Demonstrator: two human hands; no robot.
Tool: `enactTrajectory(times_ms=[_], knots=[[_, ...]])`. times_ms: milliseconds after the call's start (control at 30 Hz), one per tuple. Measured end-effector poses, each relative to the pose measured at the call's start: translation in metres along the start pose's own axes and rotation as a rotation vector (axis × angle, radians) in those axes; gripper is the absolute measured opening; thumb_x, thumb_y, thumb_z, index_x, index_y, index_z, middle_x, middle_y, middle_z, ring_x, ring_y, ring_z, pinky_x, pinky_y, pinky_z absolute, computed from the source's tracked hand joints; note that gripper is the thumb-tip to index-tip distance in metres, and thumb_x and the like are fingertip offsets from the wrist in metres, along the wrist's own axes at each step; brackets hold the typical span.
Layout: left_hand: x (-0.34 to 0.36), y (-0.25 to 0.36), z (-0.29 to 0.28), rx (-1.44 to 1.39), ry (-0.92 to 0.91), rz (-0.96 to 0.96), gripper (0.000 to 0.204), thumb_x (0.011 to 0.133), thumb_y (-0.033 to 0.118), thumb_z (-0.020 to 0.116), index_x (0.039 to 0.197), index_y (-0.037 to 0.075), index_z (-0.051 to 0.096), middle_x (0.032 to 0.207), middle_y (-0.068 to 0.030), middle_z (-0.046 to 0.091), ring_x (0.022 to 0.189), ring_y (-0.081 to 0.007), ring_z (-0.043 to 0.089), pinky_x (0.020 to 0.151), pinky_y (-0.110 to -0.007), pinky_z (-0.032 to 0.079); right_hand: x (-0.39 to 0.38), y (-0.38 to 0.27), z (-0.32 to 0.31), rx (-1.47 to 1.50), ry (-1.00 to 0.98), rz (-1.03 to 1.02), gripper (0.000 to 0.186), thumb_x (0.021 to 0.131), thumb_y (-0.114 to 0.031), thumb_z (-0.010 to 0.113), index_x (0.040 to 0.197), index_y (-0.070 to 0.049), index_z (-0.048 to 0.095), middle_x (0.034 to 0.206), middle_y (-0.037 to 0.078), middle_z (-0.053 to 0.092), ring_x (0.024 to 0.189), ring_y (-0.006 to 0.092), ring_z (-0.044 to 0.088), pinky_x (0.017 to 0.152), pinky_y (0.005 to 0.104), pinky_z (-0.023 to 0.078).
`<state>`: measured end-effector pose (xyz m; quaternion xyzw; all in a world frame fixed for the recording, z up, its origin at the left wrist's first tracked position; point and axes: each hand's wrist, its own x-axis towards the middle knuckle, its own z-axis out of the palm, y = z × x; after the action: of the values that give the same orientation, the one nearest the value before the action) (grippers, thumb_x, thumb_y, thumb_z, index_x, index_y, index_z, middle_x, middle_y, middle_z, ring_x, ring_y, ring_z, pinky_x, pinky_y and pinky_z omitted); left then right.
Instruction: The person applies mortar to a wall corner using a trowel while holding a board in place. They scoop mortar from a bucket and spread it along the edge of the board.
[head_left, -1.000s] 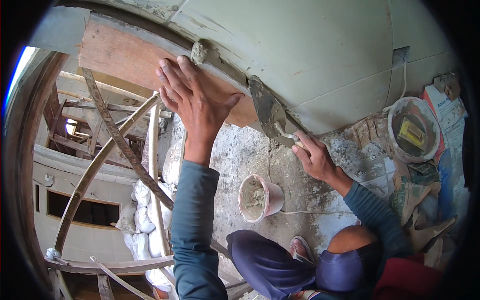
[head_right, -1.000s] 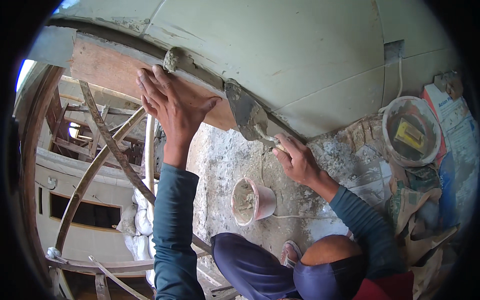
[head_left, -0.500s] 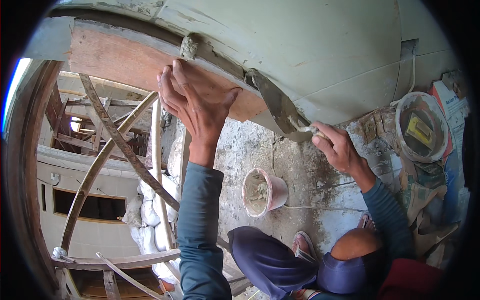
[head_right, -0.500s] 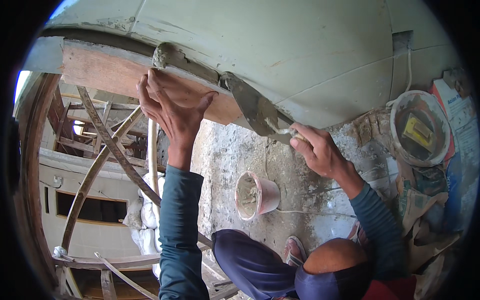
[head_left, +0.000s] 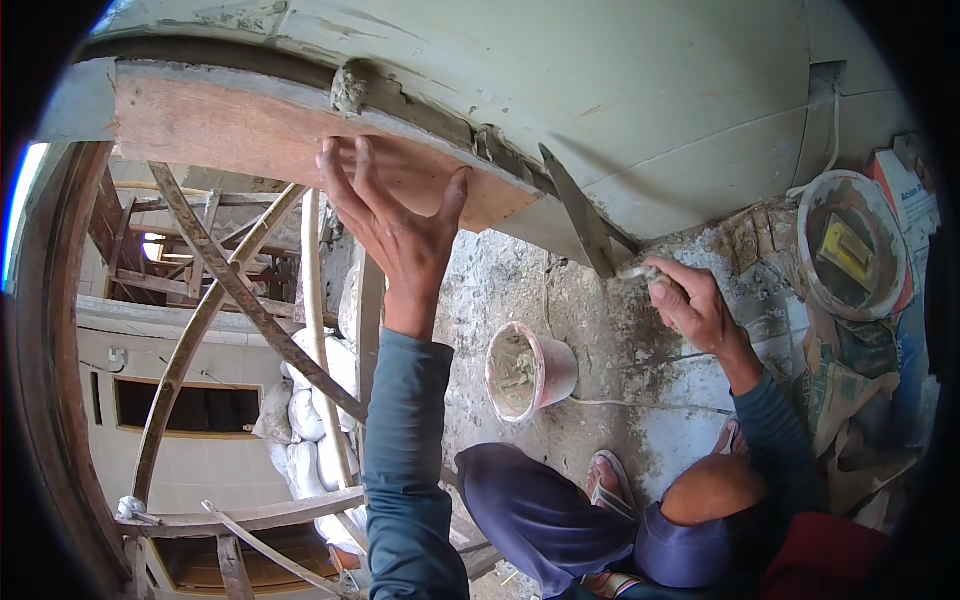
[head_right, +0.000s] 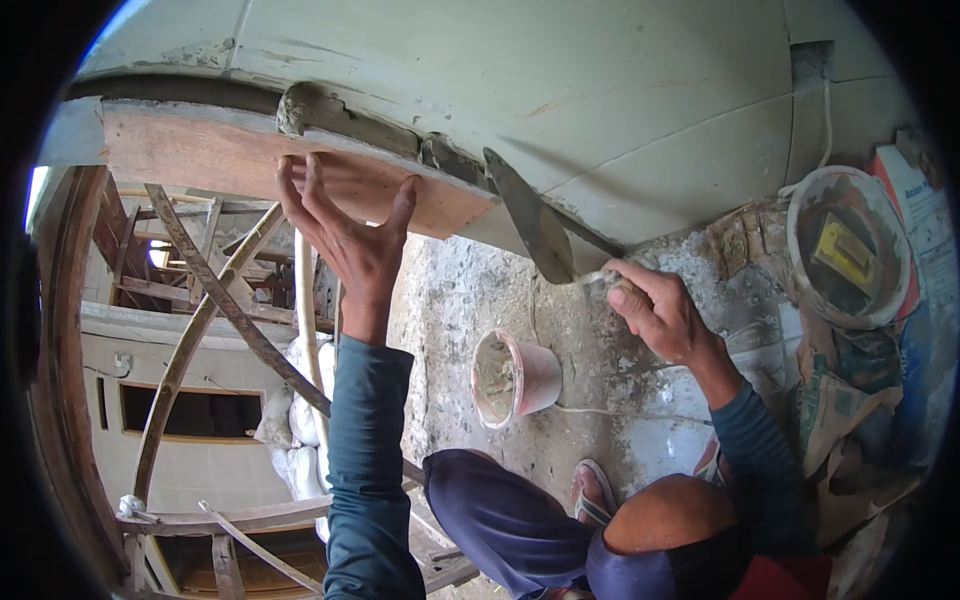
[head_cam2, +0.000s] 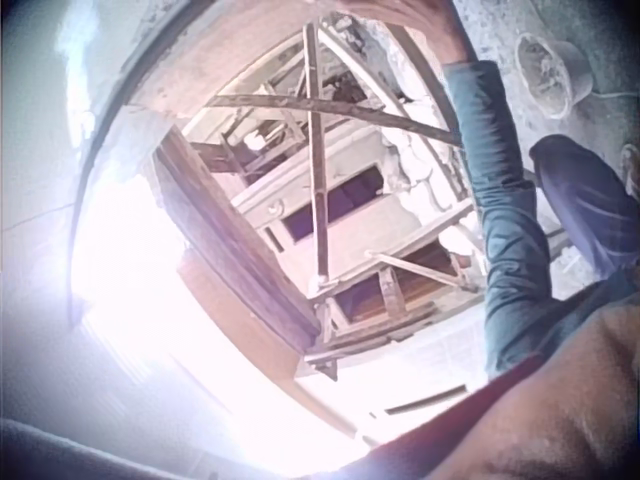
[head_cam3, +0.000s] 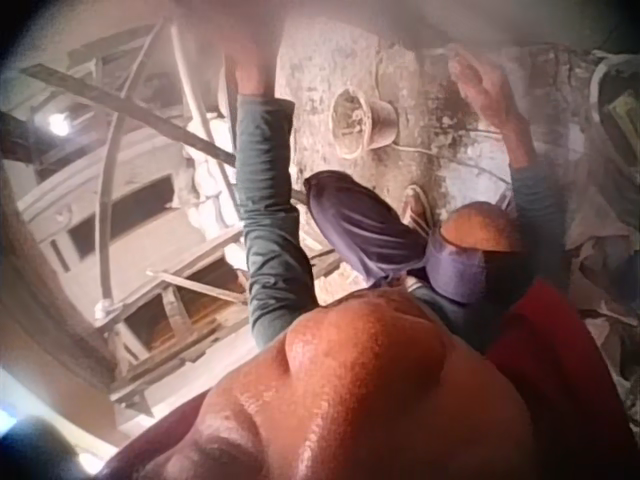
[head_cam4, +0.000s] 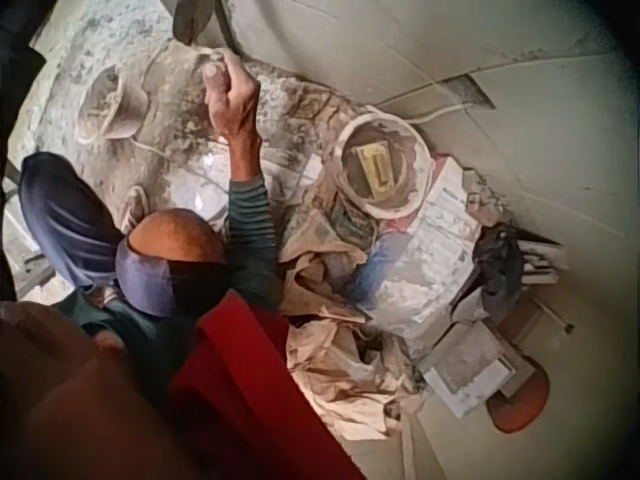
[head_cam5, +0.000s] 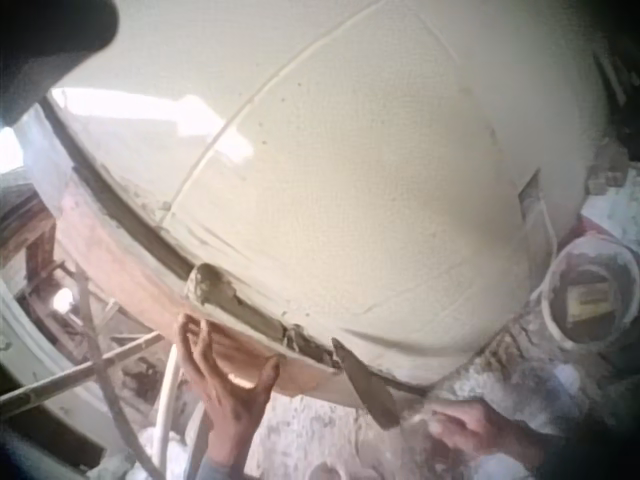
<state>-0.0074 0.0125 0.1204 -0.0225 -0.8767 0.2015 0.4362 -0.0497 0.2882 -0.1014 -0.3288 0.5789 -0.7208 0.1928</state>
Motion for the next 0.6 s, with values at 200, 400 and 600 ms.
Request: enactTrajectory(times_ms=[200, 400, 600], knots=[[-0.005, 0.008, 0.01, -0.073, 0.014, 0.03, 0.135, 0.055, 0.045, 0.097, 0.156, 0.006, 0.016, 0.157, -0.0306, 0.014, 0.147, -0.0518, 0.016, 0.118, -0.063, 0.021, 0.028, 0.005, -0.013, 0.001, -0.078, 0.053, 0.046, 0.101, -0.034, 0.057, 0.126, 0.004, 0.06, 0.07, 0.007, 0.059, 0.057, 0.0108, 0.051, 0.054, 0.03, 0.044], [-0.006, 0.005, 0.013, -0.047, 0.022, 0.046, 0.144, 0.049, 0.044, 0.099, 0.157, 0.007, 0.011, 0.158, -0.0325, 0.01, 0.147, -0.0519, 0.014, 0.118, -0.065, 0.02, 0.022, 0.018, -0.003, -0.047, -0.138, 0.014, 0.047, 0.101, -0.035, 0.058, 0.125, 0.005, 0.06, 0.07, 0.008, 0.06, 0.056, 0.0113, 0.054, 0.056, 0.0322, 0.046], [-0.006, 0.005, 0.014, -0.04, 0.022, 0.038, 0.144, 0.048, 0.043, 0.099, 0.156, 0.006, 0.012, 0.158, -0.0327, 0.009, 0.147, -0.0518, 0.013, 0.118, -0.065, 0.02, 0.025, 0.001, -0.011, 0.074, -0.082, -0.055, 0.043, 0.101, -0.031, 0.056, 0.124, 0.006, 0.06, 0.071, 0.006, 0.058, 0.054, 0.0099, 0.052, 0.053, 0.029, 0.044]])
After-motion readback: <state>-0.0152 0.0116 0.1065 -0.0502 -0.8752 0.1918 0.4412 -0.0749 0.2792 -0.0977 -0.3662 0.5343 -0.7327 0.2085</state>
